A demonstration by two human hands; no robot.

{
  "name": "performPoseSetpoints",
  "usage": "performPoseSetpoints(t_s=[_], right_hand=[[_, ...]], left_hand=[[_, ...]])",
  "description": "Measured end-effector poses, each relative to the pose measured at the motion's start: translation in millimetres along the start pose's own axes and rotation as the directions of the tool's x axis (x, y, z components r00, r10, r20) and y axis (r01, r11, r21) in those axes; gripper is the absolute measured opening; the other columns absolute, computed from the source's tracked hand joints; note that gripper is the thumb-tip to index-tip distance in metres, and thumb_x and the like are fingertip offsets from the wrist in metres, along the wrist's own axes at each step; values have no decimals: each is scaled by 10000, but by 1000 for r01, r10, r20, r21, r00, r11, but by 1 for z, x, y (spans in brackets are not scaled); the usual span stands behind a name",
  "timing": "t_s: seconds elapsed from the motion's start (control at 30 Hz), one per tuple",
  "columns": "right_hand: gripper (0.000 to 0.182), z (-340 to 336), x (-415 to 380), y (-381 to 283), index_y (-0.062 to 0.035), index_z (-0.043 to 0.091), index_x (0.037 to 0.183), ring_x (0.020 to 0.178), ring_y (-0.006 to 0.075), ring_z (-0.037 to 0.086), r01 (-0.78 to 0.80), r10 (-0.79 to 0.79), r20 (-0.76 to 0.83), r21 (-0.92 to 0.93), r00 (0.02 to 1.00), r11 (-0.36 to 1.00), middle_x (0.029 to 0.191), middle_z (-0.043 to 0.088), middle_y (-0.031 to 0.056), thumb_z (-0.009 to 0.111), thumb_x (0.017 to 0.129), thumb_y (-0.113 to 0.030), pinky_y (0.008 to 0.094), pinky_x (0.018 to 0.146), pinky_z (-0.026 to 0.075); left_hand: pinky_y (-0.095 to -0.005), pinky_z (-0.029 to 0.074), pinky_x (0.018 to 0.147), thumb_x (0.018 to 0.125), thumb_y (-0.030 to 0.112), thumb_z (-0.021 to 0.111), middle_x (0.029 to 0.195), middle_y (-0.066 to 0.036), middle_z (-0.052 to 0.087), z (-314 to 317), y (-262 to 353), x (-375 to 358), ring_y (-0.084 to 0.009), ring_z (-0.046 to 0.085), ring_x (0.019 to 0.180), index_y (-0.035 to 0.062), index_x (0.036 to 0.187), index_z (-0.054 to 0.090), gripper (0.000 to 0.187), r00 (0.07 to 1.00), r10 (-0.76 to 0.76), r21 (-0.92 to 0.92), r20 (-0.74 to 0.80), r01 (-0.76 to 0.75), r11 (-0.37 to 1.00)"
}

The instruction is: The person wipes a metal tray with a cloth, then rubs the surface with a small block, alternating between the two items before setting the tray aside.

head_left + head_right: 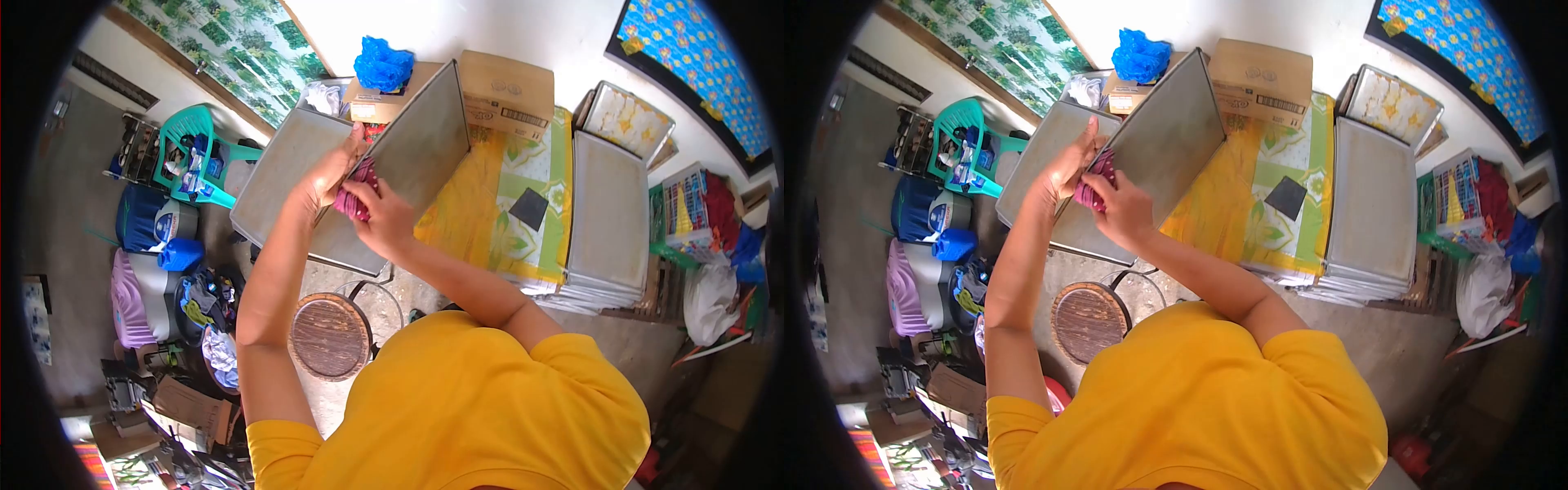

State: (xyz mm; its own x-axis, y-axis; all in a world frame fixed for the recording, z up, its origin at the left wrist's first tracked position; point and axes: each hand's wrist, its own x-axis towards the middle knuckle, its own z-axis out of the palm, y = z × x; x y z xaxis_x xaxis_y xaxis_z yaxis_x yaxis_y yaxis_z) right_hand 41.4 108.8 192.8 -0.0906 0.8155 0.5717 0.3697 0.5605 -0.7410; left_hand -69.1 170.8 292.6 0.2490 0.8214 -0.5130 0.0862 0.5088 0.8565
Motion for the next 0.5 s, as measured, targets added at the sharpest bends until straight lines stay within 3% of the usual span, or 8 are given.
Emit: performPoseSetpoints(t_s=[0.1,0.13,0.27,0.43,0.5], right_hand=[[512,8,-18,-12,-240,594,1149,762,294,636,43,-43,-3,24,999,999,919,583,82,718,672,-102,405,618,507],[572,13,-24,-13,-243,583,1183,762,279,626,74,-74,-26,6,997,997,906,561,78,733,645,-118,398,611,502],[677,24,-46,-29,-272,567,1234,786,250,585,166,-161,65,-86,985,982,892,514,69,767,595,-177,393,635,471],[571,44,-63,-40,-308,608,1164,766,225,568,311,-310,35,-198,950,930,877,514,51,756,617,-239,356,619,427],[519,48,-69,-42,-322,620,1130,747,216,560,383,-386,29,-215,922,898,864,509,41,744,631,-247,355,615,426]], left_hand=[[-346,480,942,947,532,509,1283,-130,539,3,4,-8,-191,533,1158,-17,1358,431,690,999,-44,35,-10,44,998],[-348,497,924,971,357,542,1265,-105,566,-7,-1,3,-192,563,1125,31,1329,471,490,996,-48,19,81,46,999],[-355,524,888,984,240,515,1214,-99,603,-3,-4,9,-198,606,1060,26,1316,486,397,995,-89,97,42,85,992],[-342,546,833,985,174,504,1174,-111,619,4,-4,12,-185,631,999,14,1311,491,364,993,-100,116,62,92,989],[-336,549,800,988,158,495,1135,-103,636,-7,-19,36,-180,639,966,7,1297,506,344,999,-17,200,37,9,980]])
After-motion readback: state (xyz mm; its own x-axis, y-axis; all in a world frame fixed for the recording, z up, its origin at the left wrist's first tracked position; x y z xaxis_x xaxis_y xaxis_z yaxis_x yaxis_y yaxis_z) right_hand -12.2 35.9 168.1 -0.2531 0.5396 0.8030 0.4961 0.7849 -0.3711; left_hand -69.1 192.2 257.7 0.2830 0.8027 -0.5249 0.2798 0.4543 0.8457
